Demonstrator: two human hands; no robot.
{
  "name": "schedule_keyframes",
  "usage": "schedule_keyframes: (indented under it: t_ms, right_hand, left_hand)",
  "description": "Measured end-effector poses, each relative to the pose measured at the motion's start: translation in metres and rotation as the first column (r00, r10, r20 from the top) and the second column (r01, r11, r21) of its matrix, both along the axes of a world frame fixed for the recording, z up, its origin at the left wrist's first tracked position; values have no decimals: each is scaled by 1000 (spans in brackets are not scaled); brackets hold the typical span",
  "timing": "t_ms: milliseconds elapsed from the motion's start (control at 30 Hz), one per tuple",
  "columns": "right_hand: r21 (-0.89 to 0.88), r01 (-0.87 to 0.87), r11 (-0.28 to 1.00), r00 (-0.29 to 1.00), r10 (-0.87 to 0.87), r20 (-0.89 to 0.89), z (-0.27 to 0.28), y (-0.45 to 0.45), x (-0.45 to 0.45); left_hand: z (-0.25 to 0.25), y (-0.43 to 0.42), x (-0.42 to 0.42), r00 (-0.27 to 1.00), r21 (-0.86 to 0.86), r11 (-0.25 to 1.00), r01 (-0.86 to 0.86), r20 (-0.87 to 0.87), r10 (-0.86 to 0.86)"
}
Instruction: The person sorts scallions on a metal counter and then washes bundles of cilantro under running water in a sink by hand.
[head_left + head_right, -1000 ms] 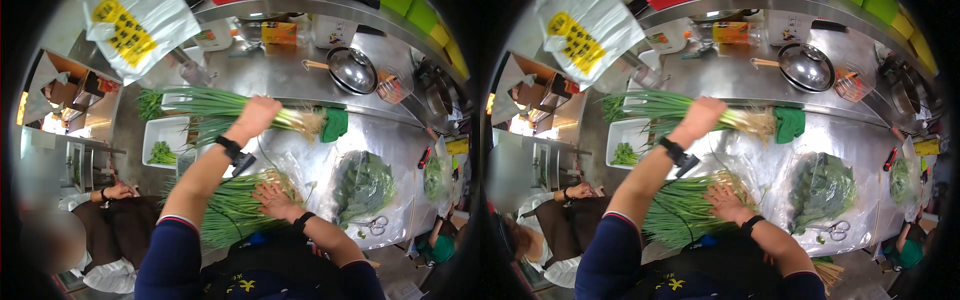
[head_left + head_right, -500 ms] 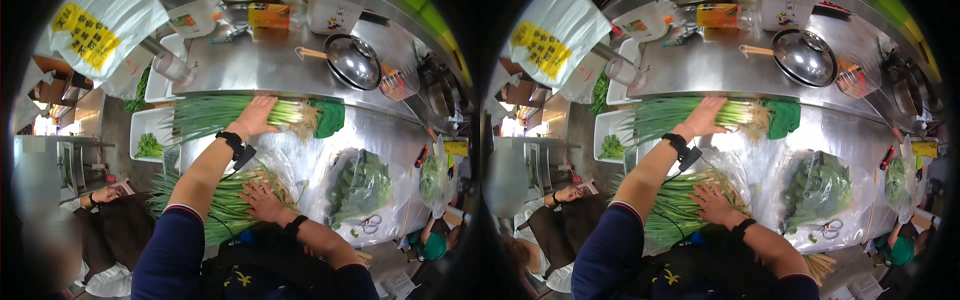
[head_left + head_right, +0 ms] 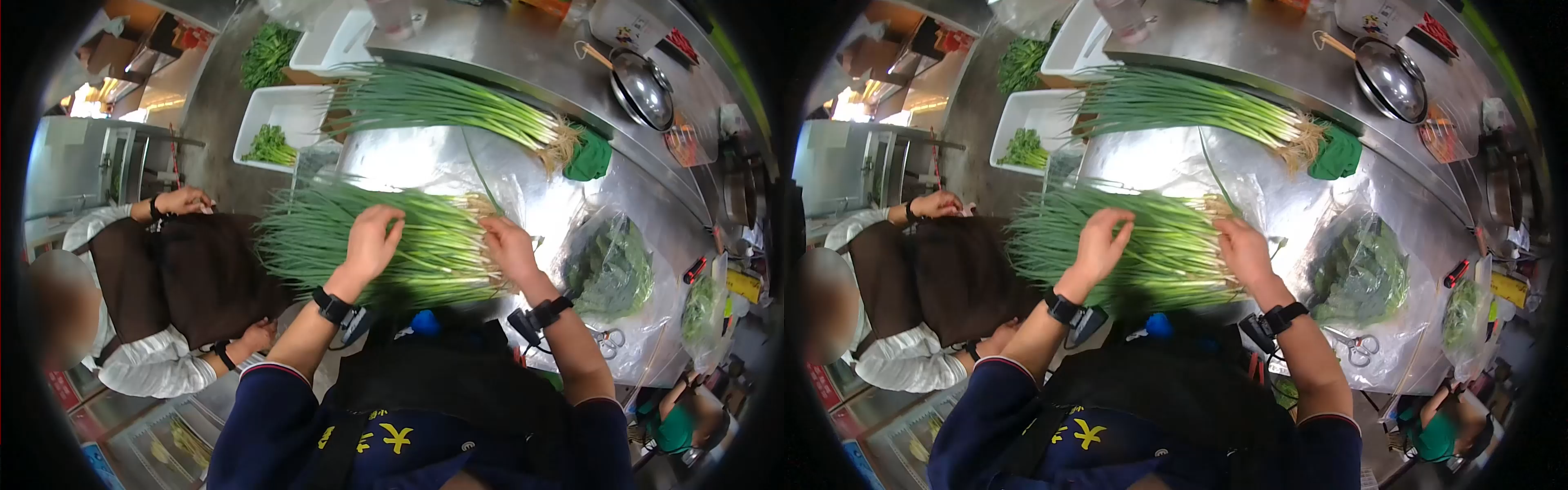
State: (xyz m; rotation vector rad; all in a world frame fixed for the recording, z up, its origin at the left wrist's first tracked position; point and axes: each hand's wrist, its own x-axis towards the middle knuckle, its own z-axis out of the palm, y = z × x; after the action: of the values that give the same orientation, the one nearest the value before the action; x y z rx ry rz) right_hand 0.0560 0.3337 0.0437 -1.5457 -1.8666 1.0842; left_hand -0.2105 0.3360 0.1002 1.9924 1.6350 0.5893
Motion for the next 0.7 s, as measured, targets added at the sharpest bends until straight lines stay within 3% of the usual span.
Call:
schedule_keyframes:
  t_ms: [67,133,167,233,367,467,600,633,667,700]
  right_hand:
    - [34,-34,999,998,32,53,6,-6,-5]
    - [85,-95,992,982,80,172,6,-13,-10]
    - [82,-106,991,980,90,178,3,-14,-13]
    - [205,-250,946,900,149,411,-4,-13,-18]
    - [31,-231,972,880,195,434,-12,-7,-16]
    - [-86,-100,991,958,120,262,-10,3,-10]
    - [-92,-146,985,963,163,214,-4,3,-3]
    - [-147,-161,976,978,178,112,-2,-1,-5]
    - [-195,-187,963,981,192,6,2,-3,-8]
    - [-194,-190,962,981,195,7,10,-3,-12]
  left_hand:
    - [-9,-23,-6,1000,-21,1000,17,-1,-17]
    - [-15,-38,2,981,137,973,184,-86,-173]
    - [-21,-44,5,983,136,976,172,-79,-163]
    - [-34,-53,11,970,139,962,234,-102,-221]
    - [-40,-59,15,963,107,966,235,-160,-216]
    - [-44,-60,25,942,101,940,325,-120,-312]
    - [-11,-49,36,962,42,962,271,-61,-268]
    - [-12,-43,42,961,34,961,273,-57,-271]
    - [-14,-34,49,978,161,965,206,-65,-198]
    - [-17,-25,53,990,290,947,136,-62,-124]
